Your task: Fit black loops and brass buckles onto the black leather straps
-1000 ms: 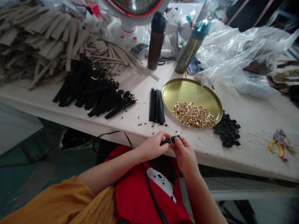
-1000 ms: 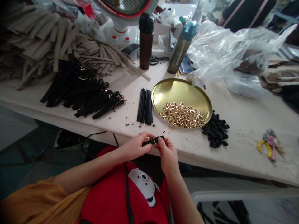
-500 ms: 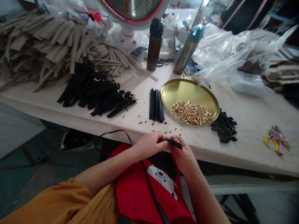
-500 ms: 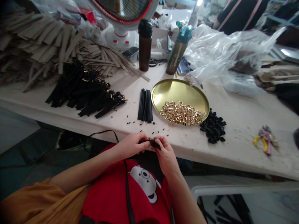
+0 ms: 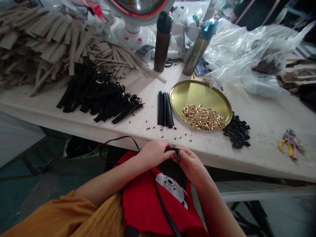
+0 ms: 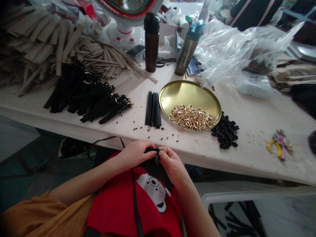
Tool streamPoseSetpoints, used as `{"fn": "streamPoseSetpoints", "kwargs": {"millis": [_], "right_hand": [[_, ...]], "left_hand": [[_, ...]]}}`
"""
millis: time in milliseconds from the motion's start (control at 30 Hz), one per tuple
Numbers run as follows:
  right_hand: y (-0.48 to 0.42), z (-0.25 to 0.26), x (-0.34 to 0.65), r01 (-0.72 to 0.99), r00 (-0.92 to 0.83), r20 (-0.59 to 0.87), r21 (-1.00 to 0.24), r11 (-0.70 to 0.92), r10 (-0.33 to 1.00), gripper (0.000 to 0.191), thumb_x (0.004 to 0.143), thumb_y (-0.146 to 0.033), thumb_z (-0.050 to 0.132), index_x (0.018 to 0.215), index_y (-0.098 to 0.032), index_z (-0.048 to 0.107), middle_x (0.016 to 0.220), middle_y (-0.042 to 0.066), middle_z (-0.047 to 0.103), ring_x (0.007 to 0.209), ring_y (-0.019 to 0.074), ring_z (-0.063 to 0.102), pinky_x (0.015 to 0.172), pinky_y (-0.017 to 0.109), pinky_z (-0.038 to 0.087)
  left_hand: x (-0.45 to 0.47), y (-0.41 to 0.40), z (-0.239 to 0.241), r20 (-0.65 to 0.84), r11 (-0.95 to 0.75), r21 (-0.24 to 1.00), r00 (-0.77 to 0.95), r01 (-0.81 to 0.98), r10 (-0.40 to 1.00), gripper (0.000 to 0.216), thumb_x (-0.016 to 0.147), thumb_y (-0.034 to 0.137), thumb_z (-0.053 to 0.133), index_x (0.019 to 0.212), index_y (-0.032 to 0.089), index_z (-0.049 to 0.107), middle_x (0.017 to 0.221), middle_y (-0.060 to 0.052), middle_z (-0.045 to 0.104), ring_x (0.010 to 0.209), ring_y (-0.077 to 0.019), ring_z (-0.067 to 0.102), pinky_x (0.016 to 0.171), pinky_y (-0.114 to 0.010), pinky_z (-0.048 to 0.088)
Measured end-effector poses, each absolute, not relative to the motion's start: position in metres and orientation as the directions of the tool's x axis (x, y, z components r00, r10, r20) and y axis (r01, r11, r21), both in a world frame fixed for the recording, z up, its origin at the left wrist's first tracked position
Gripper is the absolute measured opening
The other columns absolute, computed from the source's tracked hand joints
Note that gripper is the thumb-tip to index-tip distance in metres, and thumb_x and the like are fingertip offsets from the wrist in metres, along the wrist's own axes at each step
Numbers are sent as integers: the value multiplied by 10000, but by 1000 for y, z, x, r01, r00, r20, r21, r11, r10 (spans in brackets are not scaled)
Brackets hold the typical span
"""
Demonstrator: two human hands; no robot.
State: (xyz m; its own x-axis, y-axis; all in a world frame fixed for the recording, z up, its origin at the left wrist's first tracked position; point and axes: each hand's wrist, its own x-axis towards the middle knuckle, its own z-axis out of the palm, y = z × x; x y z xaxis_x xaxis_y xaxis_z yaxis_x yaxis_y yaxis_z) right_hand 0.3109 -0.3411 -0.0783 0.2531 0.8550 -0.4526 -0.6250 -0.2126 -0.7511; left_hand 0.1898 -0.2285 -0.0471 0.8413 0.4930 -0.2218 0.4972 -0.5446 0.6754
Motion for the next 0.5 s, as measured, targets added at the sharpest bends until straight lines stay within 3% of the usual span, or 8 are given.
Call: {"fn": "streamPoseSetpoints", "kwargs": {"millis": [133, 267, 367, 500], "right_hand": [[-335, -83, 313, -496, 437, -386, -857, -140, 813, 228, 700, -391, 660, 700, -201, 533, 671, -26, 568, 608, 108, 514, 622, 240, 431], [-328, -84, 315, -224, 630, -254, -964, -140, 734, 270, 669, -353, 693, 720, -221, 463, 632, -62, 528, 566, 99, 505, 565, 222, 413], [-328, -84, 316, -207, 519, -299, -953, -222, 801, 299, 677, -374, 676, 880, -237, 504, 617, -64, 533, 524, 106, 492, 509, 223, 393], [-331, -86, 319, -167, 416, -336, -942, -293, 845, 223, 722, -376, 635, 854, -232, 528, 499, -76, 475, 452, 103, 438, 443, 216, 333]], "left_hand": [[189, -226, -44, -218, -545, 707, 873, 450, 437, 258, 814, 367, 460, 913, 191, 620, 887, -48, 654, 803, -186, 580, 686, -248, 395], [191, -224, -45, -255, -354, 848, 889, 395, 379, 329, 790, 343, 505, 1076, 188, 556, 1003, -40, 629, 673, -132, 584, 670, -233, 421], [195, -222, -49, -295, -242, 884, 879, 400, 373, 341, 778, 334, 513, 1080, 179, 544, 969, -37, 629, 559, -102, 557, 610, -228, 427], [196, -217, -56, -345, -103, 911, 874, 400, 343, 391, 738, 321, 559, 1095, 164, 526, 920, -35, 638, 616, -113, 582, 611, -225, 439]]}}
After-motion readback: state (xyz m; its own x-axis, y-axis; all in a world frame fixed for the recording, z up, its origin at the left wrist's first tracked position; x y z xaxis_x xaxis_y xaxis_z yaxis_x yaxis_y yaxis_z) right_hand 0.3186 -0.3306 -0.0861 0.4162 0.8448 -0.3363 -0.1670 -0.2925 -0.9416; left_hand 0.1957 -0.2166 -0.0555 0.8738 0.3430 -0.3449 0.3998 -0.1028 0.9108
